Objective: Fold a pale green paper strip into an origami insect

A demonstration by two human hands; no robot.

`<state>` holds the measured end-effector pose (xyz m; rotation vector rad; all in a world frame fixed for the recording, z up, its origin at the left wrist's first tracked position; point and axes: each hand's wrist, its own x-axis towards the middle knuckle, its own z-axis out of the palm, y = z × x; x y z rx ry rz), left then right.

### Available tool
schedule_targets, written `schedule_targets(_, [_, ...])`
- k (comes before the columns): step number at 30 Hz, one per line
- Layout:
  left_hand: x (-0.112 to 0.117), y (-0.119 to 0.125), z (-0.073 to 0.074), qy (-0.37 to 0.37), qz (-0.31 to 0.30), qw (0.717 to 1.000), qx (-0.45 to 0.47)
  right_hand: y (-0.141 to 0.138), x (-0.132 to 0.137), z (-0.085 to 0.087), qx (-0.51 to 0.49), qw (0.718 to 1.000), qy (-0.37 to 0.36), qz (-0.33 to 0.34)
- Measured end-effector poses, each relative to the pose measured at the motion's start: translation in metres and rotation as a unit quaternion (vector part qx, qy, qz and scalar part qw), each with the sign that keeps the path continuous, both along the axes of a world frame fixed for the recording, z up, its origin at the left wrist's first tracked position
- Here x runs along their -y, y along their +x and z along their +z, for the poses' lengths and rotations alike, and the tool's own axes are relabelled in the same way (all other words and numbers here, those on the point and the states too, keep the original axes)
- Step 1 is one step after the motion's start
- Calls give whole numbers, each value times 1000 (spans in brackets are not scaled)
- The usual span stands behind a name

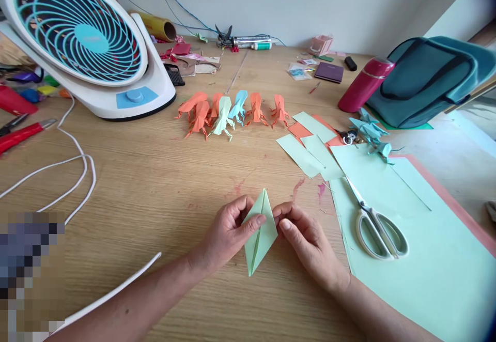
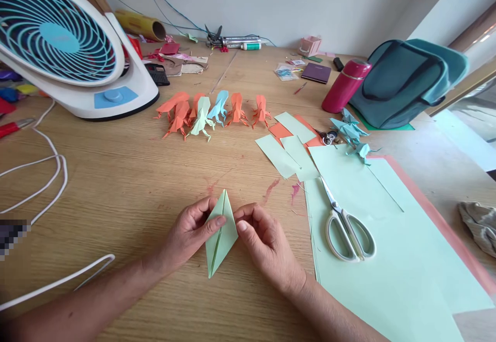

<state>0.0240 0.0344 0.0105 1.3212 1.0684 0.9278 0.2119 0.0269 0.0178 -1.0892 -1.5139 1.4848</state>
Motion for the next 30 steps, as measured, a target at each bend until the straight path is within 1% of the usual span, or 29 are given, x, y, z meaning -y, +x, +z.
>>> schedule_targets(3, [-1, 1, -1, -9, 32, 998, 45, -2, 1, 1, 40, 998, 17, 52])
schedule_targets(5, [-1, 1, -2, -14, 35, 998, 55, -3, 1, -1, 67, 995, 31, 66])
schedule_targets(8, [0, 1, -3, -14, 24, 998, 50, -5, 1, -5, 110, 991, 60, 56])
schedule_targets(10, [0, 0, -4, -6, 11, 999, 50, -6, 1, -6, 120, 989, 64, 50])
schedule_targets(13, [1, 0, -6, -2, 0, 998, 58, -5, 1, -7, 109, 993, 37, 34])
schedule_targets(17, [2, 0, -8, -19, -1, 999, 43, -3, 2, -8, 102, 995, 2, 12])
schedule_targets(24, [5, 2, -9, -5, -12, 1000, 8, -4, 2, -11, 104, 994, 36, -5])
schedule_targets(27, [5, 1, -9, 19, -1, 1000, 9, -6, 2, -9, 95, 995, 31, 2])
schedule_targets(30, [4, 1, -9, 28, -3, 1000, 12, -6, 2, -6, 94, 995, 35, 2])
